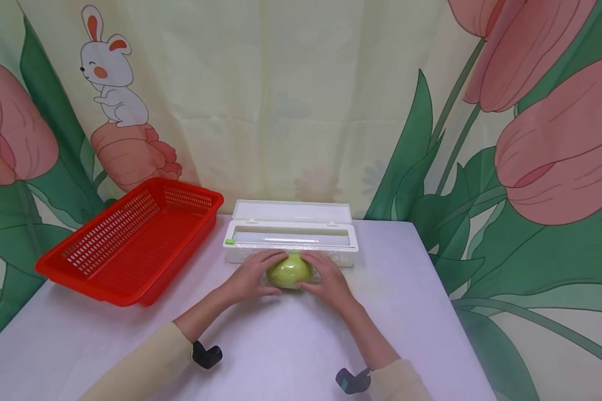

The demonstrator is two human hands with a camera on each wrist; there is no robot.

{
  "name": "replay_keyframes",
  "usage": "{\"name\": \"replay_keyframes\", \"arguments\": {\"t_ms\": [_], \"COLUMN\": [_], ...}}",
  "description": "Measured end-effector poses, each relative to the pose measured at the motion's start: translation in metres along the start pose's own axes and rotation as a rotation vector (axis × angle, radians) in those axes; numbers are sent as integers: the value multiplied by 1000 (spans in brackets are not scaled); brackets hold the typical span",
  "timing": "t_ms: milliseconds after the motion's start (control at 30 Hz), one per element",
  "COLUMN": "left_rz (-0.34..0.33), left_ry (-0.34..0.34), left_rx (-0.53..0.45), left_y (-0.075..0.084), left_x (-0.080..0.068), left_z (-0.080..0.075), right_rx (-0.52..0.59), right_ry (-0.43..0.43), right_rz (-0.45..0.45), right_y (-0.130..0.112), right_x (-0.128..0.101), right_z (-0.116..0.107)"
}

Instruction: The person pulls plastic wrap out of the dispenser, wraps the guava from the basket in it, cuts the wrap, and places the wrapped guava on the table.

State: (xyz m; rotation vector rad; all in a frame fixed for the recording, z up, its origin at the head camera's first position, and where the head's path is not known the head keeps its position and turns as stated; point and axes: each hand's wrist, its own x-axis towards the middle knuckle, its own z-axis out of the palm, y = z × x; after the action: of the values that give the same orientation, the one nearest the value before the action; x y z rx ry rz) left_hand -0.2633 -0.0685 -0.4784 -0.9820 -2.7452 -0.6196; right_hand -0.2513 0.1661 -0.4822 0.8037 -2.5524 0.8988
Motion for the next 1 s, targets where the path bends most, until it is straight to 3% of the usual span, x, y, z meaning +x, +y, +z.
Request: {"name": "replay_keyframes", "arguments": {"t_ms": [200, 333, 667, 833, 1000], "left_rz": [-12, -7, 25, 57, 26], "left_ry": [1, 41, 128, 159, 189], "left_rx": [72, 69, 53, 141, 189], "left_y": [0, 2, 6, 10, 11], "left_x": [1, 3, -2, -2, 0], "left_z": [4, 5, -4, -3, 3], "right_rx": [-126, -131, -4, 63, 135], "right_ry": [-44, -28, 59, 86, 99], "right_rz": [27, 8, -9, 79, 162], "right_y": [7, 6, 3, 0, -5], "right_x": [-1, 0, 2, 8, 15], "right_z": [6, 6, 0, -3, -6]}}
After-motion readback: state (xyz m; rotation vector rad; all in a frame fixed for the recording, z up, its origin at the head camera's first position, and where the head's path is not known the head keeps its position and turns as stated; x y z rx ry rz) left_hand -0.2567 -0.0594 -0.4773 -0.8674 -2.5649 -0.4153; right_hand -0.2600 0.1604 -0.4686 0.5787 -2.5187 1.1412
